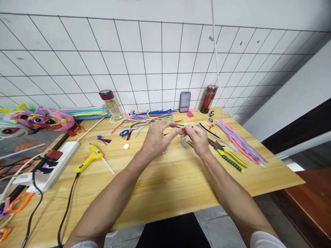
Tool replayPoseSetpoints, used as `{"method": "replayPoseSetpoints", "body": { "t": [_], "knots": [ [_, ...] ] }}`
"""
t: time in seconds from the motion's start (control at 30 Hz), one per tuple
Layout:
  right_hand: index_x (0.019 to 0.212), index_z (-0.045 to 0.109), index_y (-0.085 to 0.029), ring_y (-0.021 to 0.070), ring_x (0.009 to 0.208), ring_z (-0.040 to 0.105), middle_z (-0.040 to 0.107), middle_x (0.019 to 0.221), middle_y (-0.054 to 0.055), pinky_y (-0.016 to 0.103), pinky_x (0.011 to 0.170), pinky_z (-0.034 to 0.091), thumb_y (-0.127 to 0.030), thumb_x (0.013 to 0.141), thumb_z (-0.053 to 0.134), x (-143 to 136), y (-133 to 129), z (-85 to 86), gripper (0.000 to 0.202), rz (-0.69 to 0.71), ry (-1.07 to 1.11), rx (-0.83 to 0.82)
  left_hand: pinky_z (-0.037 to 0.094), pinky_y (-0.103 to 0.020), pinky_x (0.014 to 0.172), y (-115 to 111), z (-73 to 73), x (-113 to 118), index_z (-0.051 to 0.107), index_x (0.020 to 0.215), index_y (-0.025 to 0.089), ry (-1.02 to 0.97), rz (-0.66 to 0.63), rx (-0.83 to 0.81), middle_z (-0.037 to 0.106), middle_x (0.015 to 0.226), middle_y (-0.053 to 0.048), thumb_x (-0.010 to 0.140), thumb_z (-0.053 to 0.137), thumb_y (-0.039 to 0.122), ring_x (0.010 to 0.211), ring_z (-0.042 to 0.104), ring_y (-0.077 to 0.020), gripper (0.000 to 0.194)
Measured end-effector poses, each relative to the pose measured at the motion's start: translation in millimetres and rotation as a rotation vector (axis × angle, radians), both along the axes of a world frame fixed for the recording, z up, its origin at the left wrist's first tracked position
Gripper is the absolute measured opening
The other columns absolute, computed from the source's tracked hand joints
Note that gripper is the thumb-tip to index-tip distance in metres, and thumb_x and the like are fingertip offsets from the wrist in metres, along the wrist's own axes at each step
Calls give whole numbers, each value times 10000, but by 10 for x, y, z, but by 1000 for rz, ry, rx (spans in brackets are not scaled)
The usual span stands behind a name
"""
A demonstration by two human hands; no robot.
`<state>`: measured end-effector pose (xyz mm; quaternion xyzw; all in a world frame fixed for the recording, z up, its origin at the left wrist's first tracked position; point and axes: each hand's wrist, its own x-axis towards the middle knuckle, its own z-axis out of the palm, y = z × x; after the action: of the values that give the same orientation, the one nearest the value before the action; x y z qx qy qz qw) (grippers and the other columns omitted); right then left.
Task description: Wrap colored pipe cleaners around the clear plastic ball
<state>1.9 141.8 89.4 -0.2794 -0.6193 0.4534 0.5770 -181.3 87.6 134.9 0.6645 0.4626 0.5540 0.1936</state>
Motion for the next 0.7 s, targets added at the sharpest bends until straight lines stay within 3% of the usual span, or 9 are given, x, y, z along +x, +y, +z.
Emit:
{"method": "replayPoseSetpoints", "body": {
  "t": [0.1,0.17,0.33,0.53,0.7],
  "knots": [
    [728,793,-218,150,590,647,730,654,12,302,675,556,-692,879,769,-36,-49,13,498,22,-55,1,497,-301,751,-17,-19,33,810,858,244,57,-89,-105,807,822,-39,892,743,262,780,718,-209,77],
    [734,791,-217,143,586,641,731,658,10,294,675,549,-696,862,785,-59,-59,10,496,30,-23,-28,479,-288,711,-11,-56,61,795,848,235,28,-77,-113,801,798,-31,884,737,255,729,706,-192,71],
    [739,752,-217,122,586,625,736,697,1,268,641,532,-666,810,847,-83,-29,-28,464,16,144,-111,462,-274,684,-7,-83,85,733,810,218,50,-20,-93,762,755,-20,891,716,286,682,664,-168,107],
    [718,734,-213,117,552,593,694,642,-5,258,591,503,-585,821,842,-76,-24,-17,401,21,220,-152,373,-263,592,-49,-20,69,712,794,214,167,-163,-181,653,621,12,941,634,320,588,552,-148,197],
    [682,690,-210,101,519,540,625,588,-23,231,518,457,-477,822,821,-77,-5,-4,329,8,319,-217,354,-259,588,-64,-72,113,668,735,217,157,-199,-164,603,605,17,953,614,359,593,522,-145,265]
  ]
}}
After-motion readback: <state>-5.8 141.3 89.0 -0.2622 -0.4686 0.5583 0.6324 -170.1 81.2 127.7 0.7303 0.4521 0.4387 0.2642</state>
